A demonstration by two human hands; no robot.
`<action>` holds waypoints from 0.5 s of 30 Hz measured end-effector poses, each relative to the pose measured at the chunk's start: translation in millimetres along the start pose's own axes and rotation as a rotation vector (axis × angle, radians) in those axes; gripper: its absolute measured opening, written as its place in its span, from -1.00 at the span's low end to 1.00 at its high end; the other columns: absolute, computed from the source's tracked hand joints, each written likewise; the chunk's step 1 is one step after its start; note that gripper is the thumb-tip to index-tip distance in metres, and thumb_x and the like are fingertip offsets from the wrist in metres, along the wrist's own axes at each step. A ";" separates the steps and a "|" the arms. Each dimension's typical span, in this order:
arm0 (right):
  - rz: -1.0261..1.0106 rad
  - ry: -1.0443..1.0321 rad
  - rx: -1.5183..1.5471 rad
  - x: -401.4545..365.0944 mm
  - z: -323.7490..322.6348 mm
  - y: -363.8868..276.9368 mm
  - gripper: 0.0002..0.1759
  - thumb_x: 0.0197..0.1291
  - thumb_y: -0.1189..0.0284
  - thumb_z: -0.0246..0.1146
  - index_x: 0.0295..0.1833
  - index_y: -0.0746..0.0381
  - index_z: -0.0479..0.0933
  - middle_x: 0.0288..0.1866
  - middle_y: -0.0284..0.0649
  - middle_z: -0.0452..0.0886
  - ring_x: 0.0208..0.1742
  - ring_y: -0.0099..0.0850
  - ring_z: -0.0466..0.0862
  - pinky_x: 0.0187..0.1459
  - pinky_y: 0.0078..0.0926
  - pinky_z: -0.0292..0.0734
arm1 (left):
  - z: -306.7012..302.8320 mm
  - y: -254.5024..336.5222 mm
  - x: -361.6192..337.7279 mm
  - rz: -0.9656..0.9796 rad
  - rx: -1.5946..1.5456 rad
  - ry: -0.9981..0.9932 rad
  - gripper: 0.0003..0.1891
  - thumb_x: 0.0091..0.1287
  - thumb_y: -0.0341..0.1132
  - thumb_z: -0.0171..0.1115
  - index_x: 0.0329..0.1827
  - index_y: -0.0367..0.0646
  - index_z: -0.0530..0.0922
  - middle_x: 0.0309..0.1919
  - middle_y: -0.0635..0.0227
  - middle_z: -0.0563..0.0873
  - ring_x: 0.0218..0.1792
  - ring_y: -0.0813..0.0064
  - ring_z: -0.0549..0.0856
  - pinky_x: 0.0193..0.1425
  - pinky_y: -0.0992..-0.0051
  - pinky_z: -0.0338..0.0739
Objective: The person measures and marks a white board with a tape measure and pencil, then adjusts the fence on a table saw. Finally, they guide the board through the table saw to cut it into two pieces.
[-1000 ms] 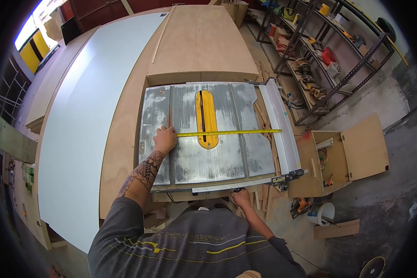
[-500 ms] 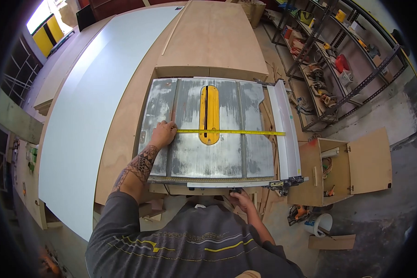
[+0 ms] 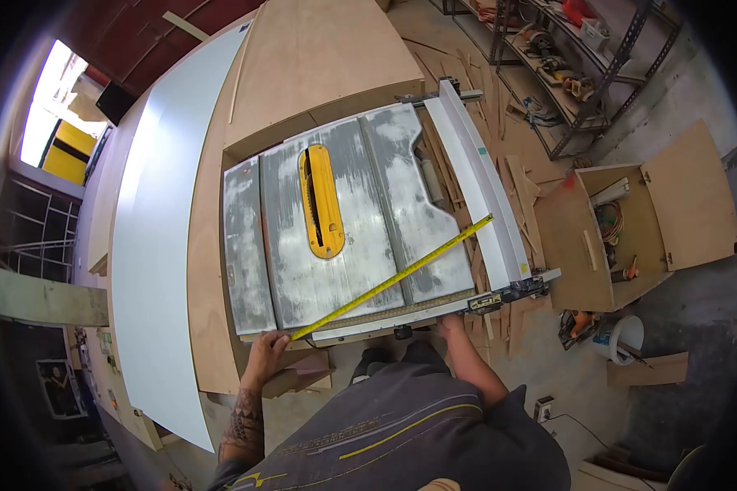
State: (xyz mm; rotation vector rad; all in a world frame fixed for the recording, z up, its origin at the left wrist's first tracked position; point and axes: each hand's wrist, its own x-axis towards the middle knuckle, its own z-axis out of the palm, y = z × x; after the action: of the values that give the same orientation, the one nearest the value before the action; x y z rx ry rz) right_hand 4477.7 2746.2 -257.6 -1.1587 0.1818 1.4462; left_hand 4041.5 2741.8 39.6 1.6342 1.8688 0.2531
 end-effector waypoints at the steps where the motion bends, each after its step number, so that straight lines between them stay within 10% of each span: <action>1: -0.024 0.000 -0.068 14.1 -12.4 17.2 -0.44 0.56 0.29 0.21 0.58 0.03 0.29 0.54 -0.26 0.44 0.48 -0.24 0.50 0.52 -0.13 0.38 | 14.5 -12.2 -14.9 -0.019 0.059 0.013 -0.75 0.50 -0.22 0.31 -0.13 -0.26 0.74 -0.31 0.13 0.72 -0.20 0.26 0.71 -0.03 0.30 0.57; 7: -0.117 0.087 0.072 8.8 -2.2 28.1 -0.42 0.55 0.28 0.22 0.57 0.09 0.27 0.57 -0.23 0.41 0.48 -0.23 0.49 0.41 -0.22 0.47 | 70.2 -1.8 -84.9 -0.115 0.008 -0.056 -0.74 0.52 -0.16 0.29 -0.19 -0.20 0.70 -0.32 0.16 0.73 -0.21 0.13 0.66 -0.03 0.21 0.56; 15: 0.001 0.144 0.183 41.0 47.8 -18.2 -0.43 0.54 0.26 0.23 0.56 0.11 0.31 0.54 -0.22 0.42 0.38 -0.22 0.53 0.31 -0.20 0.52 | 108.1 20.2 -117.0 -0.291 -0.470 -0.226 -0.79 0.61 -0.23 0.27 -0.11 -0.20 0.67 -0.41 0.54 0.56 -0.35 0.65 0.47 -0.24 0.48 0.44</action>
State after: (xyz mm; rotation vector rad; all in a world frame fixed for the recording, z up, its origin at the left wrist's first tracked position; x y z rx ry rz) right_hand 4476.1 2811.6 -254.5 -1.1118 0.4073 1.3176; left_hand 4122.9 2607.8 4.8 1.0199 1.6878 0.3373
